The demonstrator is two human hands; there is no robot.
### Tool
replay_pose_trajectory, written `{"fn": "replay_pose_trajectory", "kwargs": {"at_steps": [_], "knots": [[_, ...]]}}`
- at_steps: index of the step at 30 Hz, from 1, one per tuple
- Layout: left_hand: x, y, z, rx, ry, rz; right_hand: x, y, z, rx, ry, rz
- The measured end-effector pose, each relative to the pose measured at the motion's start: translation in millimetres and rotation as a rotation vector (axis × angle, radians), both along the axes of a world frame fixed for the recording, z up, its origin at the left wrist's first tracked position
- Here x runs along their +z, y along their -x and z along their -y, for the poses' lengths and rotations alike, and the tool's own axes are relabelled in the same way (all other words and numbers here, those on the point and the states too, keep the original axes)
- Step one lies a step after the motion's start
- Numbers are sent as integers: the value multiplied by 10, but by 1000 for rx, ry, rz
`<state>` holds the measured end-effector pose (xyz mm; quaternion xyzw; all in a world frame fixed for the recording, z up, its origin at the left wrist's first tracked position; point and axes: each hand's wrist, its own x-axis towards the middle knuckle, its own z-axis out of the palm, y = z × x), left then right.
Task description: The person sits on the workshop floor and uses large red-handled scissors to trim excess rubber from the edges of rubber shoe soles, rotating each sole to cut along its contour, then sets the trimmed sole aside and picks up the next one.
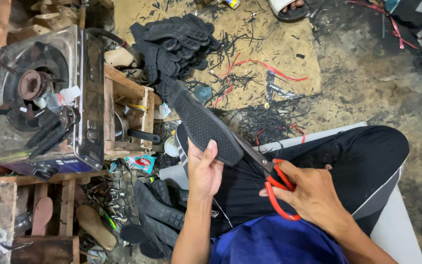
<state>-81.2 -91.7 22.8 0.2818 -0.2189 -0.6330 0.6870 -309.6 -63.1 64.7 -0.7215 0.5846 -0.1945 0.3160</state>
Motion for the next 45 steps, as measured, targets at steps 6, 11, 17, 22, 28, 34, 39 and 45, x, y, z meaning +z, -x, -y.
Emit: {"fn": "replay_pose_trajectory", "kwargs": {"at_steps": [6,11,17,22,28,34,39,45], "knots": [[-21,-21,59,39,36,23,-15,-60,-46,90,27,27],[35,52,-20,-4,58,81,-25,-129,-58,8,165,-5],[101,123,-86,-36,68,94,-12,-160,-19,6,199,6],[77,48,-71,-45,72,122,-54,-97,-22,-21,63,25],[-57,-104,-11,35,26,8,-145,-6,-26,-44,-142,46],[-50,-119,-35,34,68,117,-158,-43,-99,19,149,22],[31,-35,-65,14,44,68,-169,-150,-97,28,349,-14],[27,-17,-108,-1,52,53,-180,-182,-92,23,217,-50]]}}
